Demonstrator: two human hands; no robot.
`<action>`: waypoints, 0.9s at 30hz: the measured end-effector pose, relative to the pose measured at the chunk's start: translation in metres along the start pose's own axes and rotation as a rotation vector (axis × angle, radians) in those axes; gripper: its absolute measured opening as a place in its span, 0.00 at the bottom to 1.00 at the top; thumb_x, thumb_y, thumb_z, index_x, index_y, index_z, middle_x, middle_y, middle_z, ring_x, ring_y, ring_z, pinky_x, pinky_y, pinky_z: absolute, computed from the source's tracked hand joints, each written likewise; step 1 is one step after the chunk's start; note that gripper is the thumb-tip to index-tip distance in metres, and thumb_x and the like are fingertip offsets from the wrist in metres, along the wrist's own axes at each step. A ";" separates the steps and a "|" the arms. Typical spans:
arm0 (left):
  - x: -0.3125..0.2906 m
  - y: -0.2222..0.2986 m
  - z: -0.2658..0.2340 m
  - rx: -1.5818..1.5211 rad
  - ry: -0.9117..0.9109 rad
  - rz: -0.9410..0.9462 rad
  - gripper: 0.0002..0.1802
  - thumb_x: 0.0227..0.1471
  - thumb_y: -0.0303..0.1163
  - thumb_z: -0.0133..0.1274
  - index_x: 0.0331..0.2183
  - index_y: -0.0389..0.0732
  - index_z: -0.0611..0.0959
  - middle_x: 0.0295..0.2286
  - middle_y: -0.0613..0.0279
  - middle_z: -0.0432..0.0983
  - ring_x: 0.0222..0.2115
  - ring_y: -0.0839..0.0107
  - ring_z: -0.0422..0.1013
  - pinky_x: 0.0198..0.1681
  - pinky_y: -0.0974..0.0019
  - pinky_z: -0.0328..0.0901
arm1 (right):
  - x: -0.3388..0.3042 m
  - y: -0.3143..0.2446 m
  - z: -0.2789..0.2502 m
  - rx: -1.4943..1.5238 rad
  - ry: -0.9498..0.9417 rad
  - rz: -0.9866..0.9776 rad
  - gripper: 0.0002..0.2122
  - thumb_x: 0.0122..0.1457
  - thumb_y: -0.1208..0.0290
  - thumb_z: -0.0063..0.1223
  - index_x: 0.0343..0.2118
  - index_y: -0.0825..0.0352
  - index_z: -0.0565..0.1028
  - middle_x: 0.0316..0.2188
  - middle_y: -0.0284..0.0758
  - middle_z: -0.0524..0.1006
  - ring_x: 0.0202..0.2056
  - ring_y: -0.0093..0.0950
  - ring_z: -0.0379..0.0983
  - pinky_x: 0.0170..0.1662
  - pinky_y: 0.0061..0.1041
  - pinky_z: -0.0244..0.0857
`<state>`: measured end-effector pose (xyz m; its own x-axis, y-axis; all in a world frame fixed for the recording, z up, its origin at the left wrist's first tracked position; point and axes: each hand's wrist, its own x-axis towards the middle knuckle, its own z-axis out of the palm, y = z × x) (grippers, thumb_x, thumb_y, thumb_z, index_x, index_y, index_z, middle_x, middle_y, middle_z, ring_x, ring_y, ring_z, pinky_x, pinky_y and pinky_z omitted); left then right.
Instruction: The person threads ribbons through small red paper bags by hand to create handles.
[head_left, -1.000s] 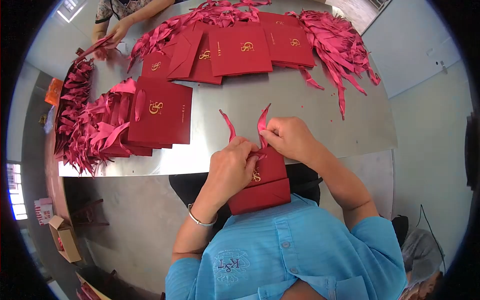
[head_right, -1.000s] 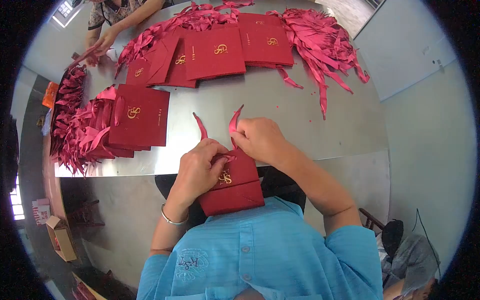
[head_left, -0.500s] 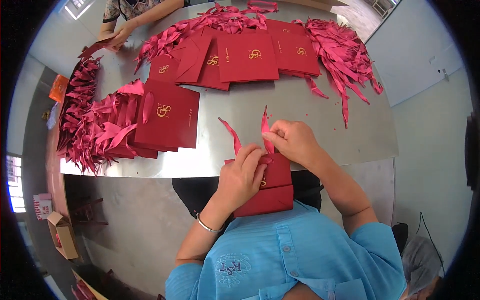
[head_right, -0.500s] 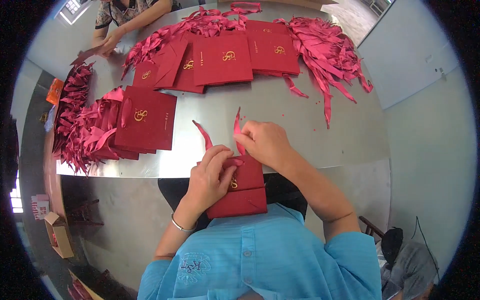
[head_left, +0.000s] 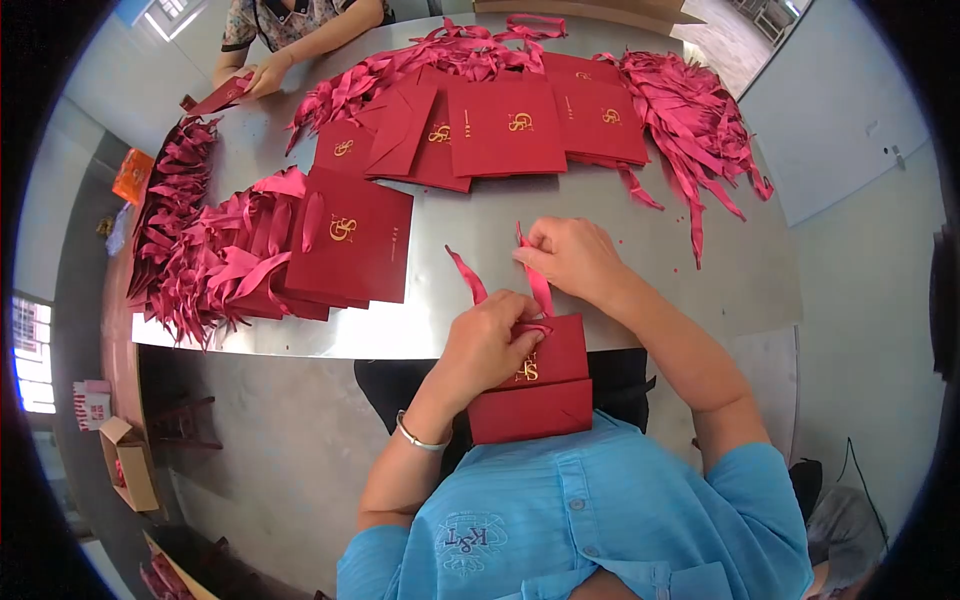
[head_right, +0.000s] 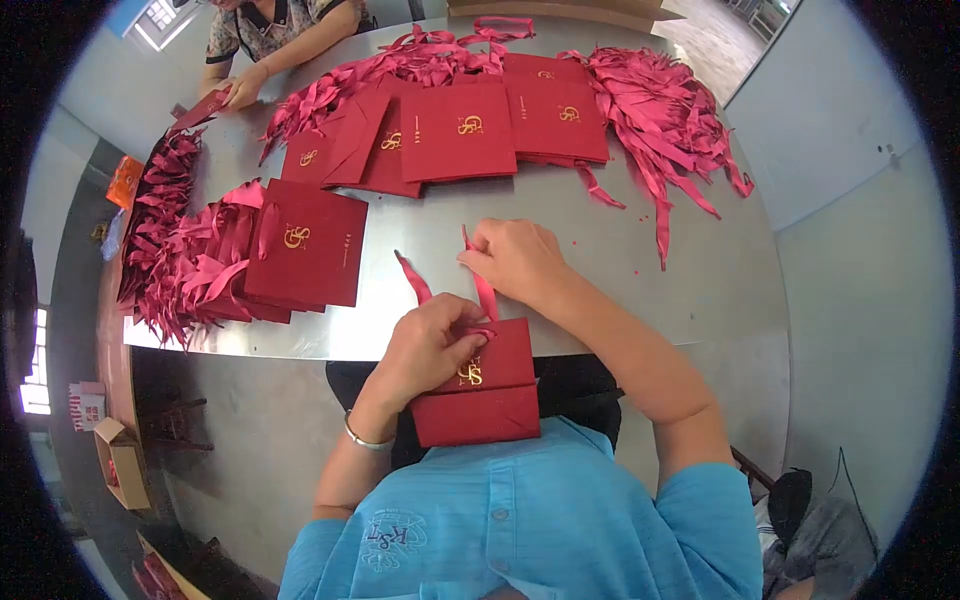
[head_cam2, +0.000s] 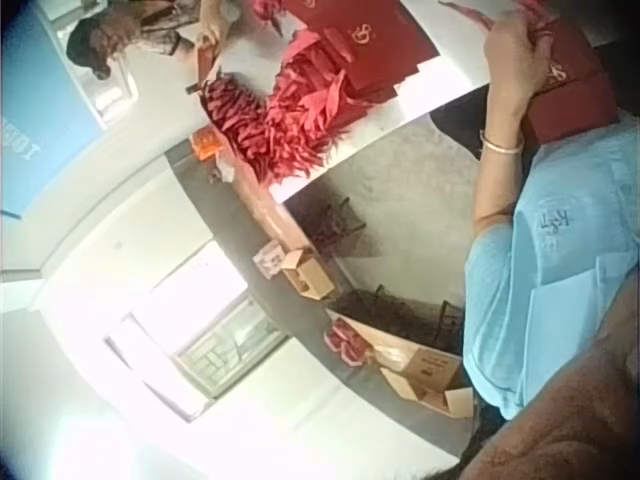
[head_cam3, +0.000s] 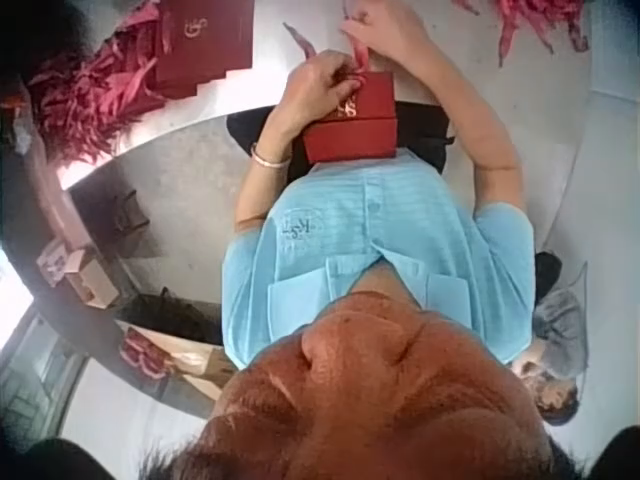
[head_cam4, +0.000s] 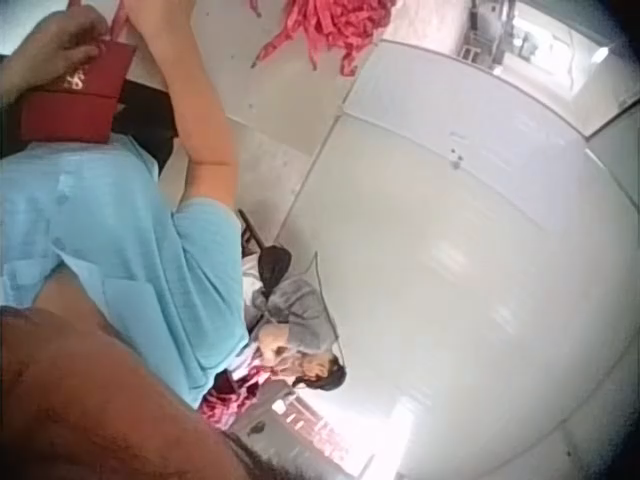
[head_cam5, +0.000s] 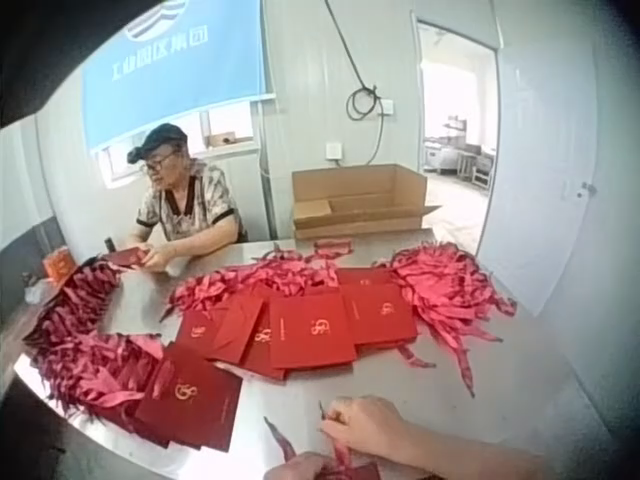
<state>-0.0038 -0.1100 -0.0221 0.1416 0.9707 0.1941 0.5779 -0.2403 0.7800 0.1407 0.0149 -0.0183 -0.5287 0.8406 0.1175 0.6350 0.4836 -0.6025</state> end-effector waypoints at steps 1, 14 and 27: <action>0.001 0.001 0.001 0.007 -0.007 -0.006 0.12 0.43 0.27 0.62 0.33 0.37 0.80 0.33 0.56 0.77 0.28 0.55 0.76 0.31 0.61 0.71 | 0.002 0.000 0.001 -0.035 0.055 -0.029 0.13 0.51 0.60 0.61 0.24 0.66 0.76 0.19 0.38 0.77 0.24 0.37 0.75 0.28 0.34 0.66; -0.009 0.020 0.018 0.321 0.111 0.054 0.08 0.44 0.28 0.60 0.31 0.40 0.82 0.33 0.60 0.78 0.24 0.59 0.76 0.25 0.60 0.71 | 0.047 -0.043 0.025 -0.205 -0.235 -0.039 0.12 0.47 0.60 0.60 0.23 0.66 0.80 0.24 0.41 0.79 0.32 0.40 0.77 0.37 0.38 0.69; -0.008 0.018 0.018 0.357 0.250 0.146 0.05 0.41 0.27 0.60 0.27 0.39 0.81 0.28 0.58 0.76 0.31 0.59 0.72 0.38 0.58 0.67 | 0.035 -0.004 -0.029 0.174 -0.046 0.005 0.12 0.49 0.65 0.63 0.29 0.69 0.78 0.23 0.34 0.79 0.26 0.24 0.75 0.32 0.25 0.69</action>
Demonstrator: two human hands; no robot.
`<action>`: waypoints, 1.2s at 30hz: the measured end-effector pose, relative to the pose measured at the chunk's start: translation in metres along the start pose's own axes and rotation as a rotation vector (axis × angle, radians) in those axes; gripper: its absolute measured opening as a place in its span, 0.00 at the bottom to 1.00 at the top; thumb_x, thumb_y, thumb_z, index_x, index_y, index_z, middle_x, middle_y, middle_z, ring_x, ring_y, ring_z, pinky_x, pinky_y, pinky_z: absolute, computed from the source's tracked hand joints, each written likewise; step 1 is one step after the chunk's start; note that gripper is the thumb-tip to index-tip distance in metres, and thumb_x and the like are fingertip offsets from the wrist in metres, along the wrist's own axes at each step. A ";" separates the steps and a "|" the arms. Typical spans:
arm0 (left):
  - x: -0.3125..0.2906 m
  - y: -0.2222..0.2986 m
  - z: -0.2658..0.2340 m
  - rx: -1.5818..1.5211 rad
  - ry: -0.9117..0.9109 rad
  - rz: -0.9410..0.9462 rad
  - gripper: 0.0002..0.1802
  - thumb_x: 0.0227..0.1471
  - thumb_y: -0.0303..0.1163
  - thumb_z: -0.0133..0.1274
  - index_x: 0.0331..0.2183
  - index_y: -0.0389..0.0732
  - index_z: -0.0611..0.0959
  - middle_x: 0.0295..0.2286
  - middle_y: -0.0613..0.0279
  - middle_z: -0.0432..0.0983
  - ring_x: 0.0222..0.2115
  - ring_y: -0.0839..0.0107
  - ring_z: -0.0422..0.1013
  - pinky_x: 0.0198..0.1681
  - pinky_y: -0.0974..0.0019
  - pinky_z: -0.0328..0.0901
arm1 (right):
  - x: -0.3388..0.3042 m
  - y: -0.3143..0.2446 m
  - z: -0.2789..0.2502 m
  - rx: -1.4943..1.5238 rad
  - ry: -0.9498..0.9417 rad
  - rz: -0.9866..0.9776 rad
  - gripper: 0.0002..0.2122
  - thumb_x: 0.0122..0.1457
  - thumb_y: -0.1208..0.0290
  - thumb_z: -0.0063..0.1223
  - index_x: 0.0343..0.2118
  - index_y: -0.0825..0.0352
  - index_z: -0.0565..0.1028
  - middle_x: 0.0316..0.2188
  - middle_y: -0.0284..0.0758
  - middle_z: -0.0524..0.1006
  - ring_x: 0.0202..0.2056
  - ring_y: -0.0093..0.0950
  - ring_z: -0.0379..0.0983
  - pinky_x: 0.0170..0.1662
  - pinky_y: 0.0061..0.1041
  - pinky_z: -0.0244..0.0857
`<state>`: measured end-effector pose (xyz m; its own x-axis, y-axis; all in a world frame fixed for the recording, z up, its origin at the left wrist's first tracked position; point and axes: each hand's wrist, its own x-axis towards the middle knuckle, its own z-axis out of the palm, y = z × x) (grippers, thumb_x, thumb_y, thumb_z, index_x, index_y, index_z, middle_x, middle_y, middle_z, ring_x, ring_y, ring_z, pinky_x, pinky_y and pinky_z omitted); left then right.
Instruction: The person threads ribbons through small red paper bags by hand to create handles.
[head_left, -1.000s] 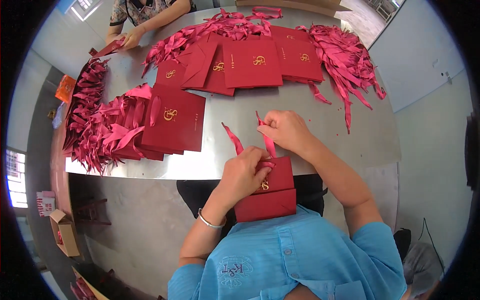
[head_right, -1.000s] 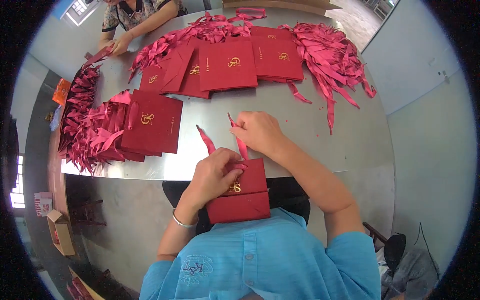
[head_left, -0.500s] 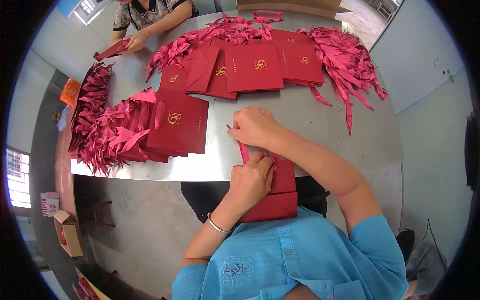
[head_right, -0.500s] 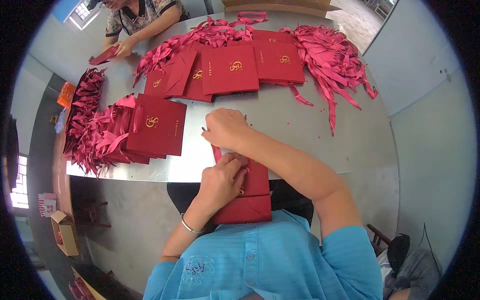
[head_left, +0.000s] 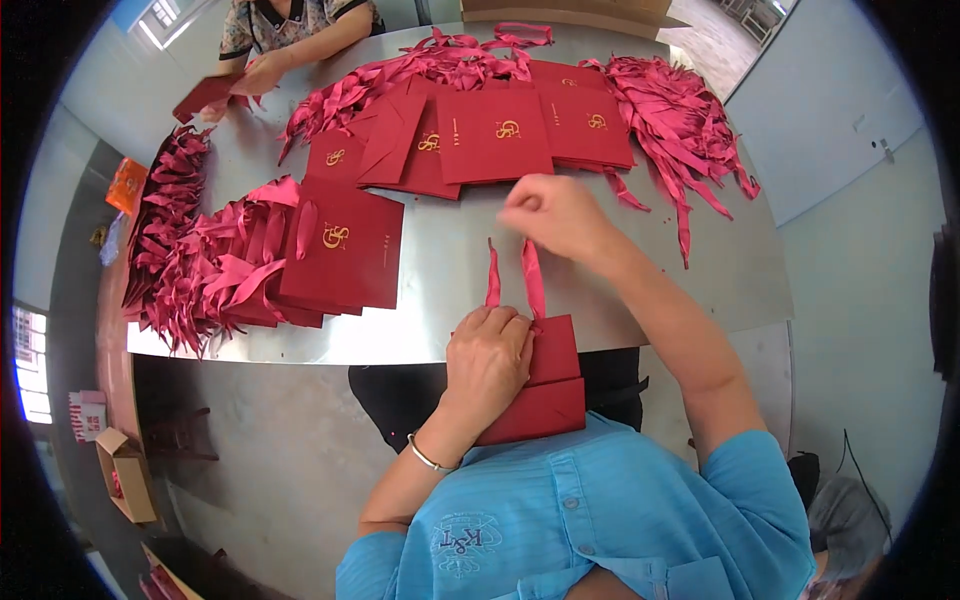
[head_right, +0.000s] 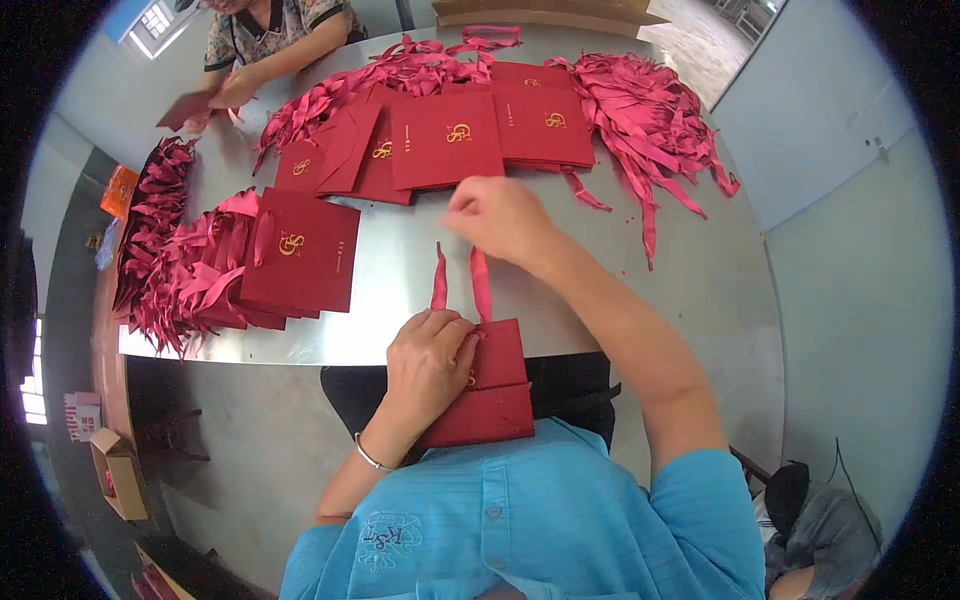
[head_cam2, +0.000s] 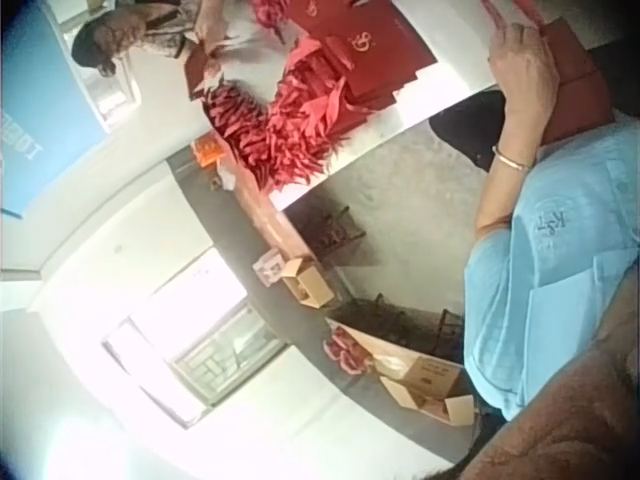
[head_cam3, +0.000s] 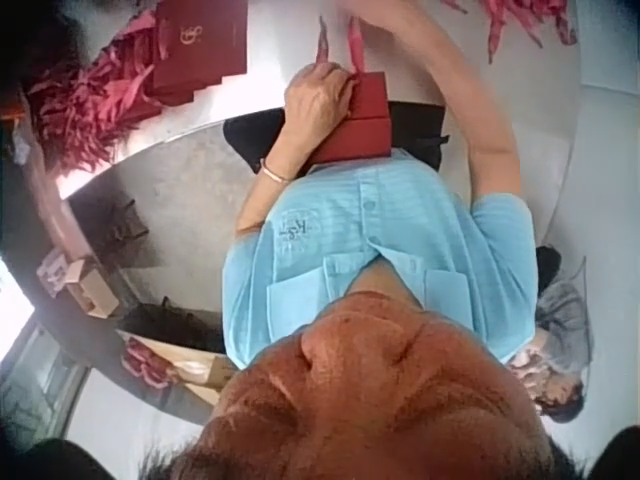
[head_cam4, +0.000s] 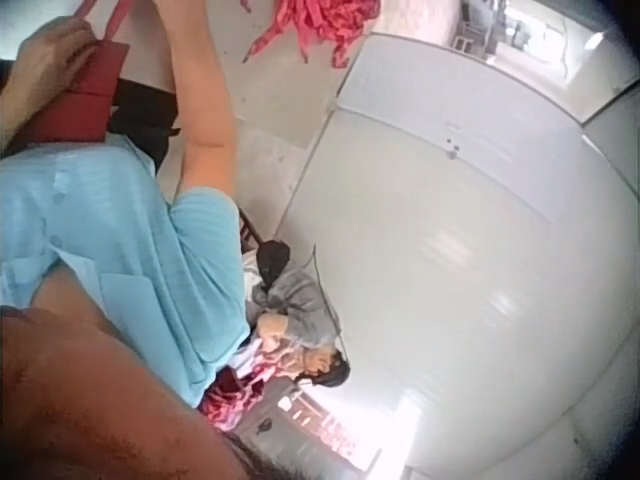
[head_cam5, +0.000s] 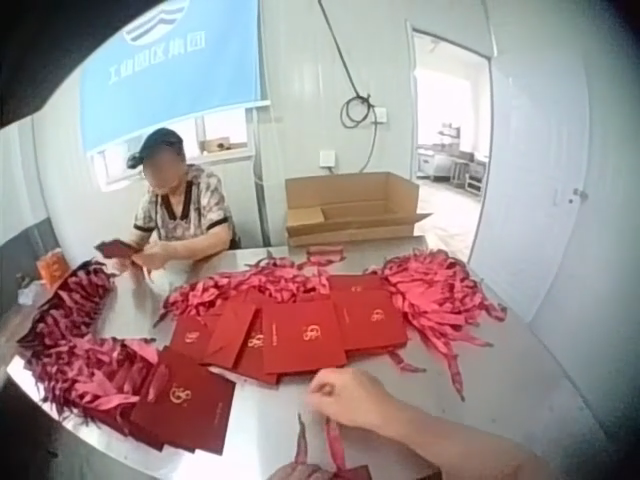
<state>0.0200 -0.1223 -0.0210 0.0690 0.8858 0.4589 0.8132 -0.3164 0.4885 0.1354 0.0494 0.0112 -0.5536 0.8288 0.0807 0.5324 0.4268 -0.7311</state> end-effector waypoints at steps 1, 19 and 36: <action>0.000 0.000 0.000 -0.009 -0.016 -0.005 0.06 0.41 0.27 0.60 0.27 0.39 0.81 0.28 0.58 0.76 0.31 0.59 0.72 0.38 0.59 0.68 | -0.001 0.008 -0.004 0.156 0.084 0.035 0.10 0.51 0.68 0.62 0.29 0.69 0.77 0.22 0.32 0.79 0.25 0.19 0.74 0.30 0.21 0.68; 0.000 -0.001 -0.001 0.012 0.007 0.015 0.09 0.38 0.26 0.62 0.28 0.39 0.82 0.29 0.60 0.77 0.32 0.60 0.74 0.40 0.59 0.69 | -0.008 -0.004 0.031 -0.197 -0.060 -0.071 0.12 0.47 0.62 0.60 0.25 0.67 0.82 0.26 0.44 0.79 0.32 0.43 0.76 0.39 0.38 0.70; -0.052 -0.001 -0.022 0.033 -0.072 0.201 0.15 0.41 0.33 0.65 0.33 0.37 0.82 0.46 0.52 0.75 0.52 0.56 0.68 0.57 0.51 0.59 | 0.005 -0.002 0.029 -0.071 -0.038 0.039 0.10 0.44 0.68 0.63 0.24 0.72 0.80 0.19 0.44 0.78 0.23 0.34 0.77 0.32 0.30 0.71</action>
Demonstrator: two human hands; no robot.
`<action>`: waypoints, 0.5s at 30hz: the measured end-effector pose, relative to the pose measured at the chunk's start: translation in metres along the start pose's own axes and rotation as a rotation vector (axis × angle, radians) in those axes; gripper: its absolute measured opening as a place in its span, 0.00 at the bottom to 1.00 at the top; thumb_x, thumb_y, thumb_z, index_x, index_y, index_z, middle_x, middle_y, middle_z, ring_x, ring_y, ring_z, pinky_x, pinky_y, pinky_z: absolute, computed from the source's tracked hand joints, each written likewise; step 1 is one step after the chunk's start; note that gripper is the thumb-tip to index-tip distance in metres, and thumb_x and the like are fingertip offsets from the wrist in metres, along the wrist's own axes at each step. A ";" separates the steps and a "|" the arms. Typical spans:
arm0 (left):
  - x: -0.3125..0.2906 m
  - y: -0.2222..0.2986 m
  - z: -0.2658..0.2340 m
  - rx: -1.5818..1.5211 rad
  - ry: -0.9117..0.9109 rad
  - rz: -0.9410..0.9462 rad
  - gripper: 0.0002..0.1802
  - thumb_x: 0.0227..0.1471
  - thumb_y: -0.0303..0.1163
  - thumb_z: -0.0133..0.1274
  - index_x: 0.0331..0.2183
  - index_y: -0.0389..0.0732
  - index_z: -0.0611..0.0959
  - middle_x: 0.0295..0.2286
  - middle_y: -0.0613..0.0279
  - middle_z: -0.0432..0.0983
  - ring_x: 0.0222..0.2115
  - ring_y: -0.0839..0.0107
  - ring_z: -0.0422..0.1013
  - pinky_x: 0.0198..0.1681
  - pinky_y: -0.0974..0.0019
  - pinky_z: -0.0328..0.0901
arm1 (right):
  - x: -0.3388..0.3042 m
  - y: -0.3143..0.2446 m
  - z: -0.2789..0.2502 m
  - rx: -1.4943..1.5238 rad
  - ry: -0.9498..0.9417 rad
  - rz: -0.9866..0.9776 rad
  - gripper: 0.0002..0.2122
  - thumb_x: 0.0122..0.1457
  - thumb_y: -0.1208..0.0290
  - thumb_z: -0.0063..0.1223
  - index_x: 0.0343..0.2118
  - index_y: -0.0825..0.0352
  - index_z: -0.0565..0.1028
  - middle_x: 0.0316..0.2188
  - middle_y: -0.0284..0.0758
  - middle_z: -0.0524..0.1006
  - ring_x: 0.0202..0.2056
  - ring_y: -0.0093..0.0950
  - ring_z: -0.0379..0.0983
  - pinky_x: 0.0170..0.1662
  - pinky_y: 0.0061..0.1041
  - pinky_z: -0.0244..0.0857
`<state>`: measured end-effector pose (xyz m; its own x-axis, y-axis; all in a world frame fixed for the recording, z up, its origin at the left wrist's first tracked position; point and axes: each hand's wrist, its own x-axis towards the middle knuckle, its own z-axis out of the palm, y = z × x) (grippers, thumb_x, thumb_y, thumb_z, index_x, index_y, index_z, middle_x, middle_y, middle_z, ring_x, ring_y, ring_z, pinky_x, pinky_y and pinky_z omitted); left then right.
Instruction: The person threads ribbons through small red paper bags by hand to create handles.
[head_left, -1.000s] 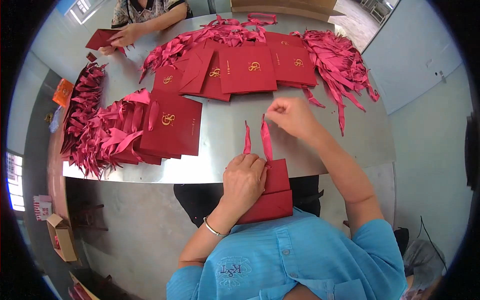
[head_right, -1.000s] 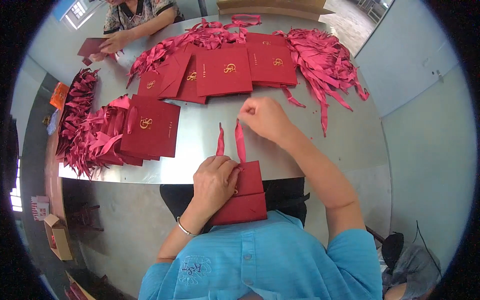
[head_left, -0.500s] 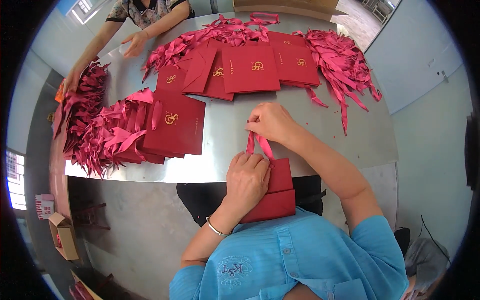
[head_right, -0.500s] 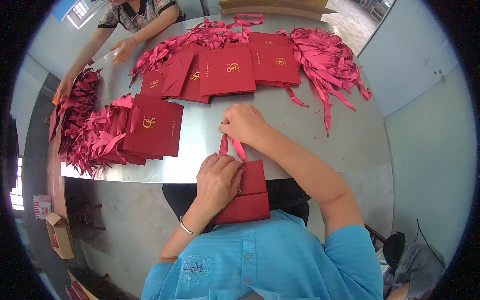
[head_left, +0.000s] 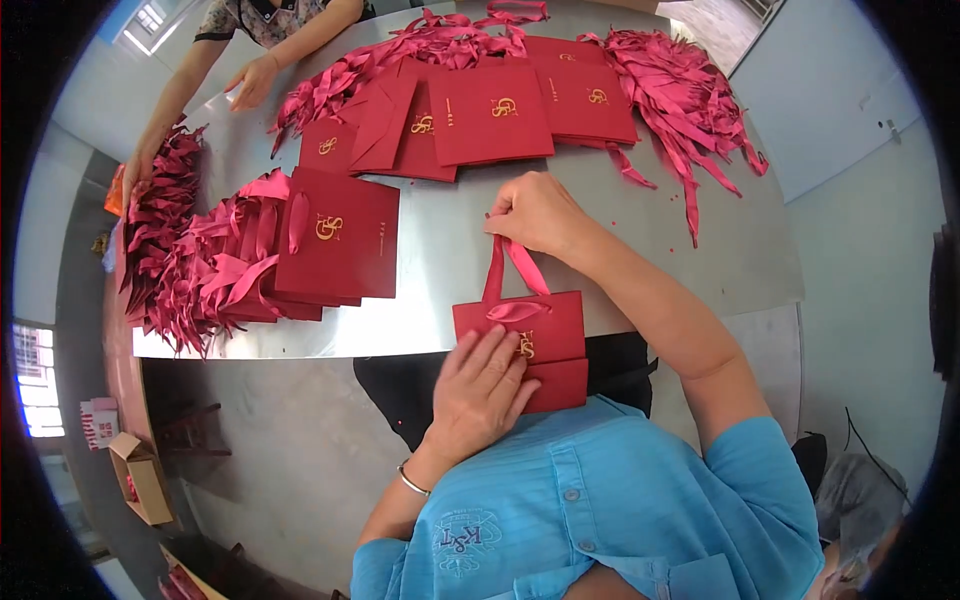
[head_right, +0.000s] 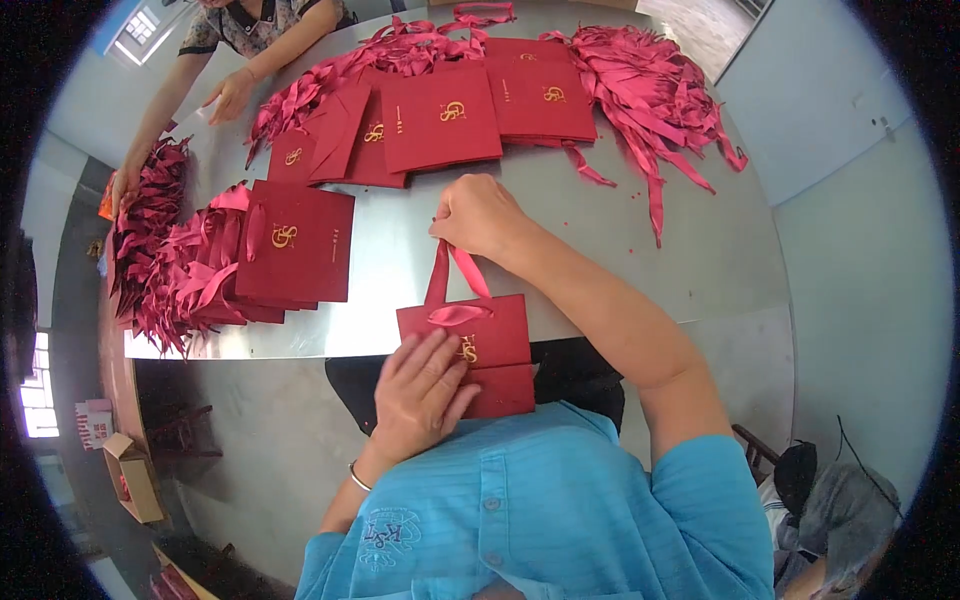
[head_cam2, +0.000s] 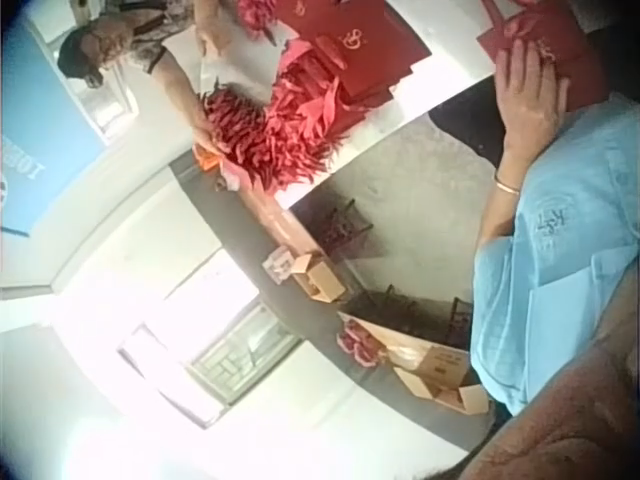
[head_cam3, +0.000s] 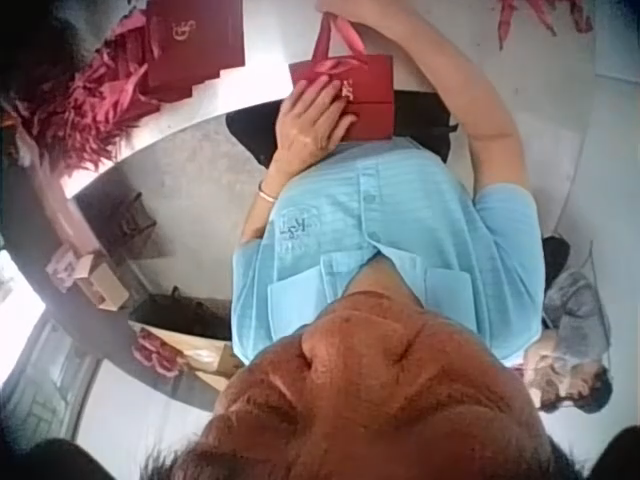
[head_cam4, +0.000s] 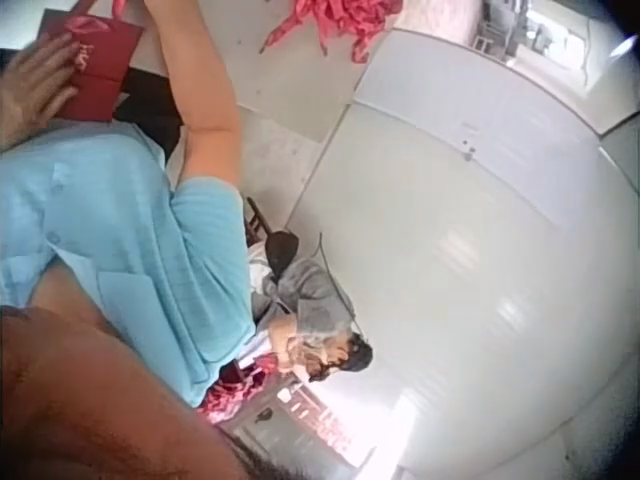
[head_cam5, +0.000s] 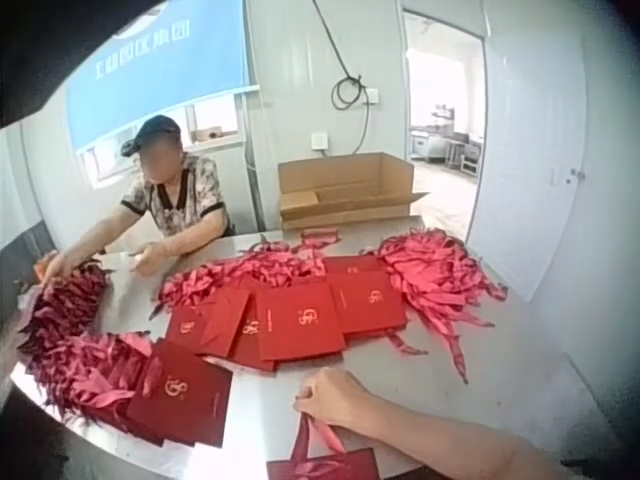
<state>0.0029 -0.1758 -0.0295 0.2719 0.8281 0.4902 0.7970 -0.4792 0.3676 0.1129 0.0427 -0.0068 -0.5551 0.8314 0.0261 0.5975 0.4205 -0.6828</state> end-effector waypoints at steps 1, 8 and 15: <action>-0.001 0.002 0.004 -0.017 -0.046 -0.003 0.17 0.41 0.34 0.65 0.33 0.36 0.81 0.46 0.50 0.75 0.52 0.54 0.69 0.56 0.50 0.61 | 0.000 0.000 0.000 0.003 0.000 0.000 0.10 0.44 0.69 0.62 0.24 0.72 0.80 0.19 0.45 0.78 0.23 0.35 0.77 0.32 0.30 0.71; 0.003 0.007 0.003 -0.030 -0.063 -0.051 0.17 0.39 0.36 0.66 0.29 0.38 0.78 0.45 0.46 0.74 0.51 0.52 0.69 0.55 0.50 0.62 | 0.001 0.003 0.006 -0.036 0.039 0.025 0.09 0.46 0.68 0.62 0.24 0.70 0.81 0.20 0.42 0.79 0.25 0.36 0.78 0.36 0.31 0.71; 0.002 0.009 0.003 -0.044 -0.059 -0.053 0.18 0.38 0.35 0.67 0.29 0.38 0.77 0.44 0.46 0.74 0.49 0.52 0.70 0.53 0.51 0.63 | -0.003 -0.003 0.005 -0.075 0.058 0.073 0.09 0.46 0.66 0.63 0.24 0.68 0.81 0.22 0.40 0.80 0.27 0.34 0.78 0.36 0.31 0.71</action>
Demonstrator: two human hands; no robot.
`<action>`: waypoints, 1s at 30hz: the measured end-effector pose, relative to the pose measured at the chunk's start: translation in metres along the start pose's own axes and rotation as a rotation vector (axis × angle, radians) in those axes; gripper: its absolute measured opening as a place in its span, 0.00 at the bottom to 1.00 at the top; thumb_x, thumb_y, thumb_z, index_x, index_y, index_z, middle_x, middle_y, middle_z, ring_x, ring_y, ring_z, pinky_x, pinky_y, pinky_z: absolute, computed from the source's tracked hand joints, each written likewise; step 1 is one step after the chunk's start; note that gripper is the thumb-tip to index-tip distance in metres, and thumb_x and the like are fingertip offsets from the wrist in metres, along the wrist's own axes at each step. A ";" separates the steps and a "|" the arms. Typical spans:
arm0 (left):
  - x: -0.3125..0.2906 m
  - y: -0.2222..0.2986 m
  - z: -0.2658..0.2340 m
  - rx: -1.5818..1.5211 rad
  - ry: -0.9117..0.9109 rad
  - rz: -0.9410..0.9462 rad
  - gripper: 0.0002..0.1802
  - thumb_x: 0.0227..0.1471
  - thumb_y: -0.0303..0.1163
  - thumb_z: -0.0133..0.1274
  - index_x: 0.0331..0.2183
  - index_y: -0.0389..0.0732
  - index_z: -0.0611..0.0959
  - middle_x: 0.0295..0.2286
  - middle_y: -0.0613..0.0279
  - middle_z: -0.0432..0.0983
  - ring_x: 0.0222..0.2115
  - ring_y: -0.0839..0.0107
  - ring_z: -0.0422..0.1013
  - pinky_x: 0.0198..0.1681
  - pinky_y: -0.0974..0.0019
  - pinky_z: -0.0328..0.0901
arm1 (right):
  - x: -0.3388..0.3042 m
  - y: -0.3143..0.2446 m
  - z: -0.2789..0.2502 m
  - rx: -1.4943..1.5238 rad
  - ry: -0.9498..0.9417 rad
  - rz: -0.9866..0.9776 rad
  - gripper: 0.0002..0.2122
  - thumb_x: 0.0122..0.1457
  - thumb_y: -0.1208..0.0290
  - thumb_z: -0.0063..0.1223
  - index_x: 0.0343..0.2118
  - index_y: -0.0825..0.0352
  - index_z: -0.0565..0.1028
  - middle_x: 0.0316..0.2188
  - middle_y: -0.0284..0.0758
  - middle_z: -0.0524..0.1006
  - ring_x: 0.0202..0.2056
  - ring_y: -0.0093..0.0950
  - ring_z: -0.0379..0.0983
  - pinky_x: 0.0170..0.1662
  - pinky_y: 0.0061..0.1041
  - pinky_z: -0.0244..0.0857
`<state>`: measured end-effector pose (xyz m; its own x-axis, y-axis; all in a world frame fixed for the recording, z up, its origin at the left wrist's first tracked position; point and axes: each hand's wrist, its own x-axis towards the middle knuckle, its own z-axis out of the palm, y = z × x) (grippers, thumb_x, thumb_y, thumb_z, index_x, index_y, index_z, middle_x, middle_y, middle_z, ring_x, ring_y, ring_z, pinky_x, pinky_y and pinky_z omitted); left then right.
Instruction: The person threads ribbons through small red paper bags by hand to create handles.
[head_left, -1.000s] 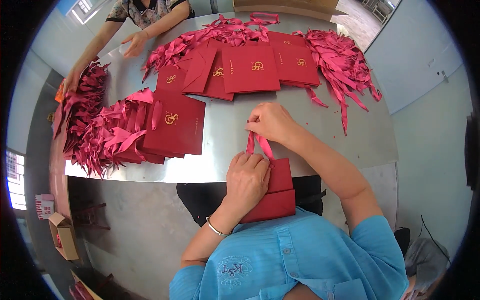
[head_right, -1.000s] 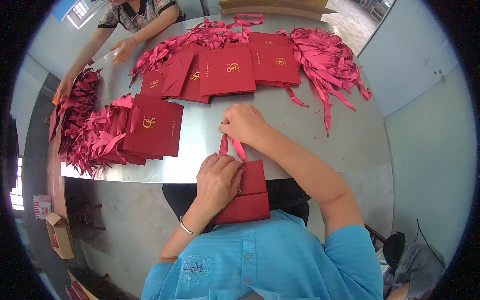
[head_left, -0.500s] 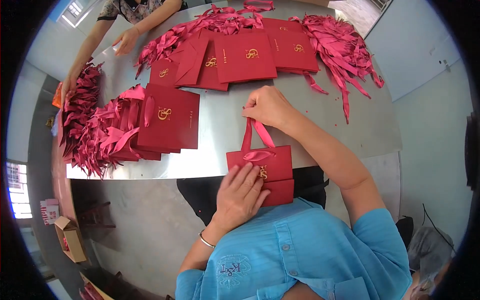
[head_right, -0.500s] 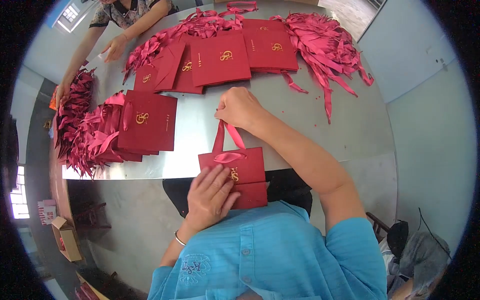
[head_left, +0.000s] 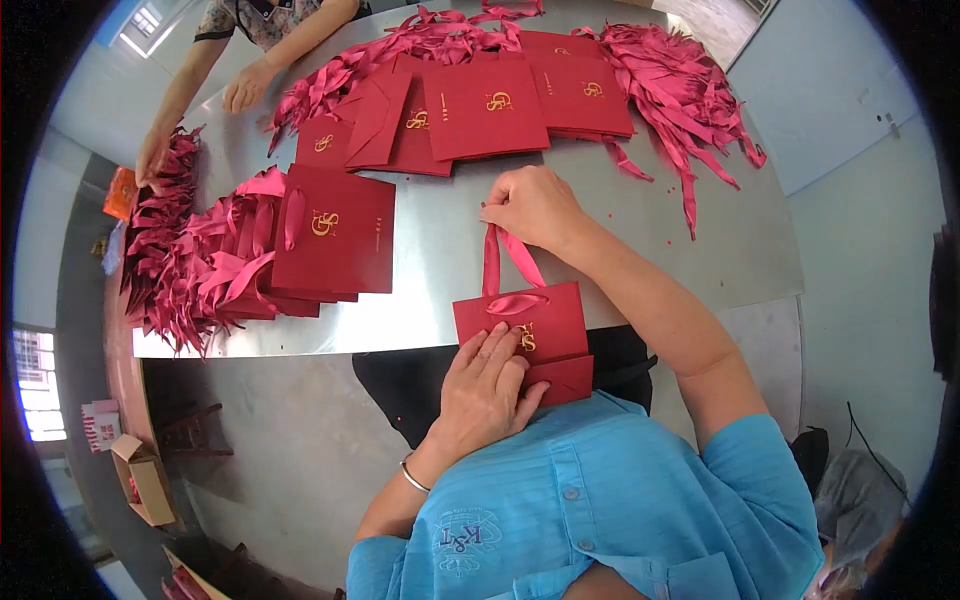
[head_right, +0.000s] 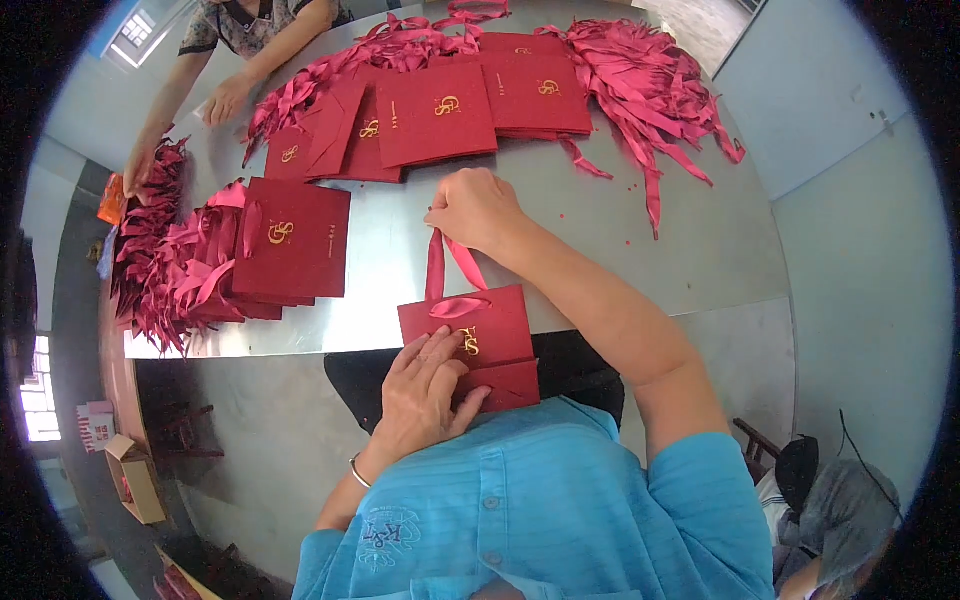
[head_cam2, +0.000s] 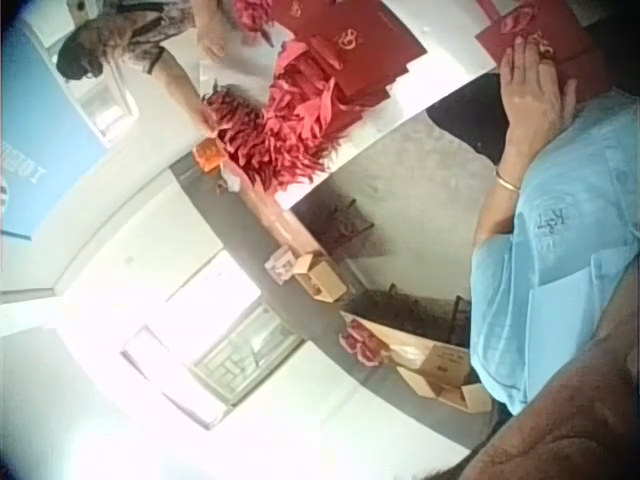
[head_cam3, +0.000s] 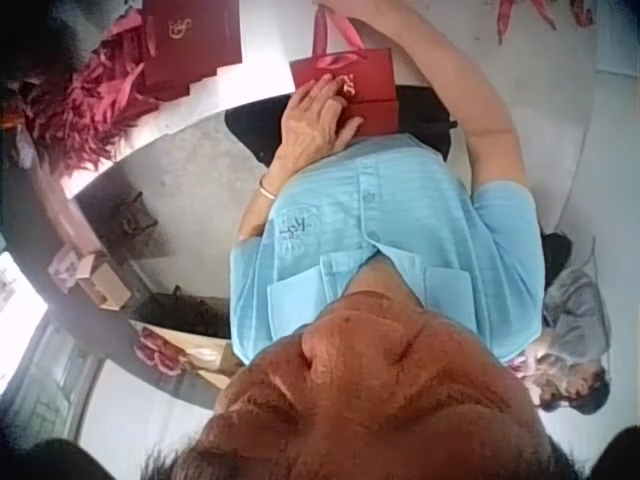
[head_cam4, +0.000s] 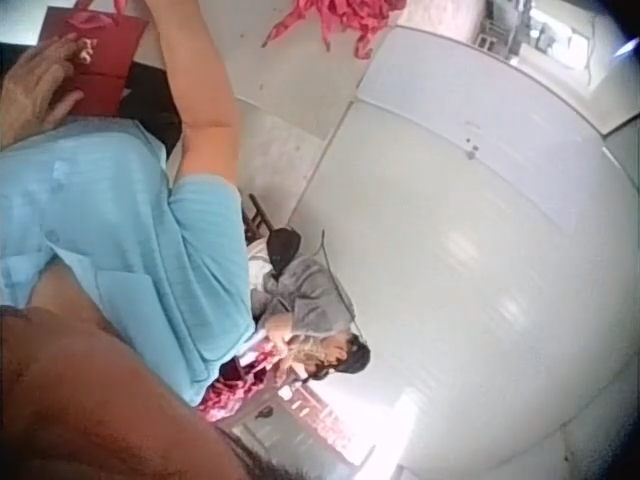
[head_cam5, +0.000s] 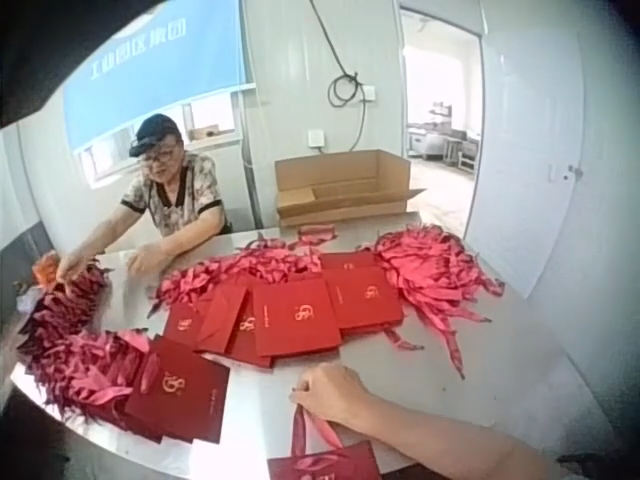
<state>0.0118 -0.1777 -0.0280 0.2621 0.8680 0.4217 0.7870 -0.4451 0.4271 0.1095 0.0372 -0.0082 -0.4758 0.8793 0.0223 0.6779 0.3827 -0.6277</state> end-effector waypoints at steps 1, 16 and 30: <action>0.000 0.000 0.000 -0.008 0.006 -0.008 0.18 0.38 0.35 0.67 0.30 0.38 0.77 0.45 0.46 0.74 0.49 0.52 0.70 0.53 0.52 0.64 | 0.001 0.002 0.001 0.009 0.007 -0.013 0.09 0.46 0.66 0.63 0.24 0.68 0.81 0.22 0.39 0.80 0.27 0.33 0.79 0.36 0.30 0.71; 0.025 -0.005 -0.001 0.083 0.050 0.010 0.16 0.40 0.36 0.66 0.31 0.40 0.81 0.41 0.54 0.78 0.38 0.57 0.74 0.37 0.61 0.68 | -0.023 0.014 -0.028 0.267 -0.003 -0.086 0.07 0.53 0.71 0.60 0.28 0.69 0.79 0.24 0.34 0.78 0.25 0.22 0.73 0.31 0.23 0.67; 0.043 -0.018 0.014 0.010 0.176 -0.094 0.13 0.39 0.23 0.62 0.32 0.39 0.80 0.31 0.58 0.77 0.30 0.59 0.74 0.34 0.61 0.68 | -0.103 0.033 -0.020 -0.018 0.116 -0.623 0.03 0.47 0.76 0.61 0.25 0.65 0.78 0.28 0.33 0.74 0.26 0.30 0.73 0.29 0.28 0.68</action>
<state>0.0165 -0.1290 -0.0284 0.0859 0.8536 0.5138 0.8090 -0.3607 0.4641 0.1919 -0.0352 -0.0155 -0.7212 0.5147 0.4637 0.3031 0.8363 -0.4568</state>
